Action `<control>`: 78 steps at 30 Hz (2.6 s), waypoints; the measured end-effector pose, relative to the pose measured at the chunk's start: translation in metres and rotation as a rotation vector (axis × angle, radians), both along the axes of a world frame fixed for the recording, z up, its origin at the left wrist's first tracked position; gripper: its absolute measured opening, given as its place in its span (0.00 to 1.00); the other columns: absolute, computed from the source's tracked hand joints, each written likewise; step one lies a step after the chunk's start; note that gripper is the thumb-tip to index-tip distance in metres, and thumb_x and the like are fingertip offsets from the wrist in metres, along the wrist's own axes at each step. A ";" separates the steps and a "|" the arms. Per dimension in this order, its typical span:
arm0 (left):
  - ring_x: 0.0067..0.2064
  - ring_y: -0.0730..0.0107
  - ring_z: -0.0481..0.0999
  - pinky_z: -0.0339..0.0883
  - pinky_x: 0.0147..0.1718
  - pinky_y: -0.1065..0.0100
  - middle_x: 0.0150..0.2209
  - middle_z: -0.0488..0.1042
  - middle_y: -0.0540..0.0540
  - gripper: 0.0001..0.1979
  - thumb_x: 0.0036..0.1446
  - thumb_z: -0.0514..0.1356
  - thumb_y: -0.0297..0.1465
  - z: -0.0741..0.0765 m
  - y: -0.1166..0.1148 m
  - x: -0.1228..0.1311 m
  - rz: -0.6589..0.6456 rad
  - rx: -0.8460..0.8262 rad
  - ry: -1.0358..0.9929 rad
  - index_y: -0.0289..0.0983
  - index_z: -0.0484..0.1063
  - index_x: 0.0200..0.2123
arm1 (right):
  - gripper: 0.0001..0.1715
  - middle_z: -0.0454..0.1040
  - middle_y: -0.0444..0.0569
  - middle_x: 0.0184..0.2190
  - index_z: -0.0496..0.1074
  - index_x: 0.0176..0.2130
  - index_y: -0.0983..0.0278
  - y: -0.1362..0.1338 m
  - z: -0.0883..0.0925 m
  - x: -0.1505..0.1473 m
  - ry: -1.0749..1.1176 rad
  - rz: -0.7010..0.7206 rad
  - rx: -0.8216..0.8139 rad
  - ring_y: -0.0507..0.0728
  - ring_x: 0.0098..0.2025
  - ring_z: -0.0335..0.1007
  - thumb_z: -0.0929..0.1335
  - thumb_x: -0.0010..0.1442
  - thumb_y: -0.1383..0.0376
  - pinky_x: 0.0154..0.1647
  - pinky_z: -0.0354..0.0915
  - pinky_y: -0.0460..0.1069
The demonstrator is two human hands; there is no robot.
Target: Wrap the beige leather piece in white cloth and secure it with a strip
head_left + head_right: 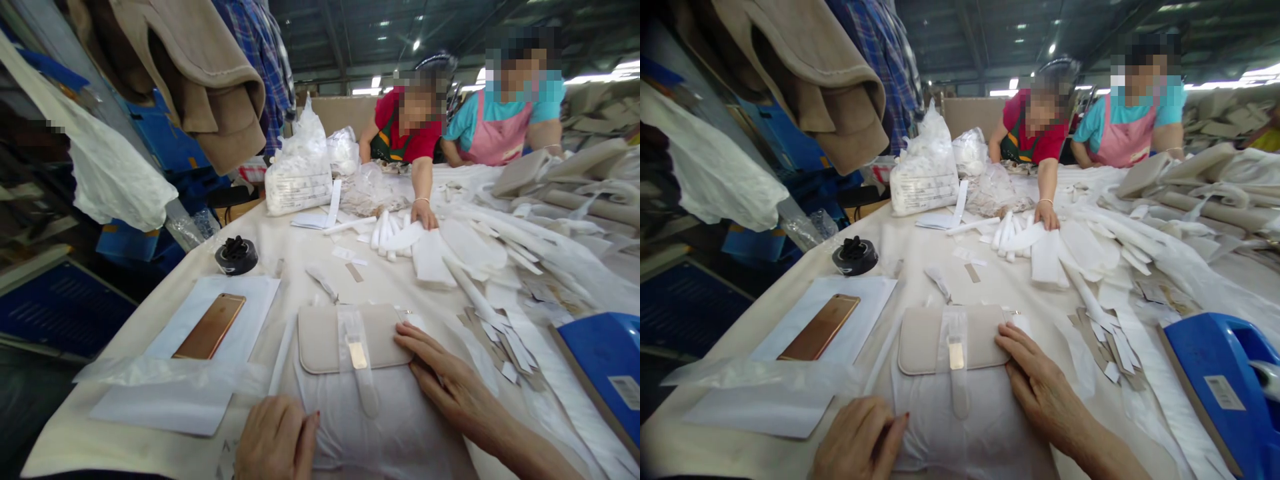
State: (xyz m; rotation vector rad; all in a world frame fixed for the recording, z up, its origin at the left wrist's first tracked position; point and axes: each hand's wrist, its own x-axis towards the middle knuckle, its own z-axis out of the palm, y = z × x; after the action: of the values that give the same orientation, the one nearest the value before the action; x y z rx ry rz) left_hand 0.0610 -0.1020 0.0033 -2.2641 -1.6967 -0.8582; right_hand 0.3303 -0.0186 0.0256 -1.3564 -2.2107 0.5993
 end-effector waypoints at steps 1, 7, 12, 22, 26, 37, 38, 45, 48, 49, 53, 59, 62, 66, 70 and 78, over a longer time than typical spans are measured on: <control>0.31 0.66 0.68 0.62 0.32 0.65 0.27 0.67 0.48 0.05 0.60 0.54 0.29 0.002 0.002 -0.001 0.069 -0.007 -0.028 0.39 0.62 0.30 | 0.23 0.63 0.56 0.59 0.69 0.52 0.65 0.000 0.000 0.000 -0.004 -0.008 0.001 0.61 0.62 0.56 0.58 0.61 0.63 0.61 0.57 0.60; 0.32 0.65 0.70 0.65 0.31 0.66 0.30 0.66 0.49 0.11 0.63 0.48 0.42 0.005 0.005 0.000 0.282 -0.160 -0.238 0.41 0.62 0.37 | 0.25 0.56 0.56 0.63 0.66 0.55 0.65 -0.002 -0.003 -0.001 -0.019 -0.103 -0.025 0.62 0.62 0.55 0.58 0.60 0.62 0.60 0.57 0.60; 0.30 0.64 0.70 0.65 0.29 0.65 0.28 0.65 0.50 0.13 0.55 0.54 0.43 0.005 -0.002 -0.003 0.364 -0.326 -0.360 0.41 0.63 0.37 | 0.26 0.57 0.54 0.63 0.65 0.56 0.62 -0.003 -0.012 0.000 -0.008 -0.119 -0.009 0.63 0.63 0.54 0.57 0.61 0.61 0.60 0.57 0.62; 0.31 0.63 0.69 0.64 0.33 0.63 0.28 0.66 0.50 0.11 0.46 0.58 0.35 0.004 -0.017 0.007 0.433 -0.388 -0.540 0.40 0.65 0.35 | 0.25 0.59 0.53 0.61 0.68 0.54 0.61 -0.005 -0.020 -0.002 0.042 -0.154 0.050 0.63 0.61 0.57 0.57 0.62 0.58 0.58 0.58 0.62; 0.31 0.64 0.68 0.62 0.33 0.64 0.26 0.65 0.52 0.10 0.44 0.61 0.32 0.006 -0.015 0.005 0.476 -0.481 -0.582 0.40 0.65 0.32 | 0.25 0.60 0.54 0.61 0.68 0.54 0.61 -0.005 -0.022 -0.002 0.061 -0.157 0.066 0.63 0.61 0.57 0.57 0.62 0.57 0.58 0.58 0.63; 0.26 0.72 0.65 0.59 0.27 0.70 0.24 0.63 0.53 0.11 0.48 0.60 0.33 0.007 -0.012 -0.010 0.325 -0.617 -0.501 0.38 0.62 0.19 | 0.27 0.57 0.54 0.62 0.67 0.55 0.62 -0.007 -0.024 -0.003 0.111 -0.166 -0.008 0.62 0.63 0.53 0.56 0.61 0.56 0.61 0.53 0.64; 0.25 0.73 0.64 0.58 0.26 0.70 0.23 0.62 0.53 0.12 0.49 0.60 0.32 0.006 -0.014 -0.010 0.330 -0.596 -0.479 0.38 0.61 0.18 | 0.27 0.57 0.54 0.62 0.66 0.55 0.63 -0.007 -0.024 -0.003 0.115 -0.162 -0.019 0.62 0.63 0.53 0.56 0.61 0.56 0.62 0.52 0.63; 0.34 0.68 0.71 0.65 0.33 0.68 0.31 0.69 0.48 0.07 0.55 0.60 0.34 0.015 -0.015 -0.018 0.114 -0.049 -0.072 0.37 0.68 0.34 | 0.27 0.57 0.55 0.62 0.66 0.55 0.63 -0.002 -0.017 0.002 0.115 -0.128 -0.100 0.63 0.63 0.53 0.57 0.60 0.59 0.62 0.52 0.64; 0.49 0.58 0.68 0.60 0.47 0.59 0.47 0.68 0.40 0.15 0.59 0.55 0.31 0.014 0.003 -0.012 -0.067 0.178 0.148 0.35 0.66 0.49 | 0.23 0.62 0.55 0.59 0.68 0.53 0.61 0.005 -0.010 0.006 0.072 -0.088 -0.079 0.62 0.60 0.58 0.60 0.59 0.62 0.60 0.58 0.63; 0.52 0.55 0.65 0.57 0.50 0.57 0.50 0.66 0.38 0.16 0.59 0.54 0.28 0.011 0.010 -0.008 -0.101 0.184 0.180 0.34 0.65 0.50 | 0.22 0.64 0.55 0.57 0.69 0.52 0.61 0.007 -0.007 0.007 0.046 -0.073 -0.047 0.62 0.59 0.60 0.60 0.59 0.63 0.58 0.60 0.61; 0.59 0.52 0.57 0.55 0.54 0.55 0.56 0.59 0.34 0.17 0.58 0.53 0.24 -0.008 0.024 0.001 -0.144 0.131 0.153 0.31 0.64 0.51 | 0.18 0.69 0.55 0.50 0.69 0.51 0.61 0.015 0.001 0.010 -0.111 0.063 0.260 0.59 0.52 0.66 0.59 0.63 0.66 0.49 0.70 0.55; 0.61 0.51 0.54 0.53 0.55 0.56 0.59 0.56 0.28 0.17 0.60 0.51 0.26 -0.021 0.022 0.000 -0.105 0.137 0.171 0.26 0.61 0.52 | 0.22 0.75 0.56 0.41 0.67 0.49 0.68 0.023 0.016 0.010 -0.289 0.414 0.640 0.58 0.42 0.69 0.51 0.67 0.69 0.43 0.70 0.53; 0.62 0.49 0.54 0.53 0.55 0.55 0.59 0.56 0.28 0.18 0.60 0.50 0.26 -0.021 0.025 0.002 -0.099 0.115 0.183 0.25 0.61 0.53 | 0.21 0.75 0.56 0.36 0.68 0.47 0.69 0.023 0.023 0.007 -0.337 0.489 0.633 0.58 0.38 0.68 0.51 0.67 0.70 0.40 0.69 0.53; 0.63 0.50 0.52 0.55 0.54 0.55 0.61 0.53 0.28 0.20 0.60 0.50 0.25 -0.024 0.026 0.001 -0.093 0.067 0.169 0.26 0.58 0.55 | 0.20 0.73 0.55 0.32 0.70 0.40 0.68 0.022 0.025 0.002 -0.399 0.537 0.556 0.58 0.34 0.66 0.52 0.66 0.72 0.37 0.66 0.53; 0.64 0.55 0.50 0.56 0.55 0.56 0.65 0.44 0.32 0.21 0.60 0.49 0.25 -0.026 0.022 -0.003 -0.086 0.000 0.107 0.31 0.55 0.57 | 0.18 0.71 0.55 0.31 0.69 0.35 0.67 0.022 0.022 -0.001 -0.445 0.575 0.471 0.57 0.33 0.63 0.54 0.64 0.73 0.37 0.63 0.54; 0.64 0.50 0.49 0.61 0.53 0.48 0.65 0.43 0.36 0.16 0.59 0.52 0.27 -0.012 0.018 -0.009 -0.216 -0.046 -0.007 0.39 0.64 0.52 | 0.14 0.70 0.54 0.31 0.69 0.35 0.68 0.018 0.028 -0.004 -0.555 0.619 0.516 0.58 0.34 0.61 0.57 0.62 0.75 0.36 0.59 0.53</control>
State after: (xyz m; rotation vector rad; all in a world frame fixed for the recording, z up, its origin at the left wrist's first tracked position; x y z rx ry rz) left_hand 0.0520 -0.0841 -0.0083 -2.5119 -1.5087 -0.8778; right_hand 0.3262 -0.0007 0.0539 -0.5972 -2.9702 -0.2074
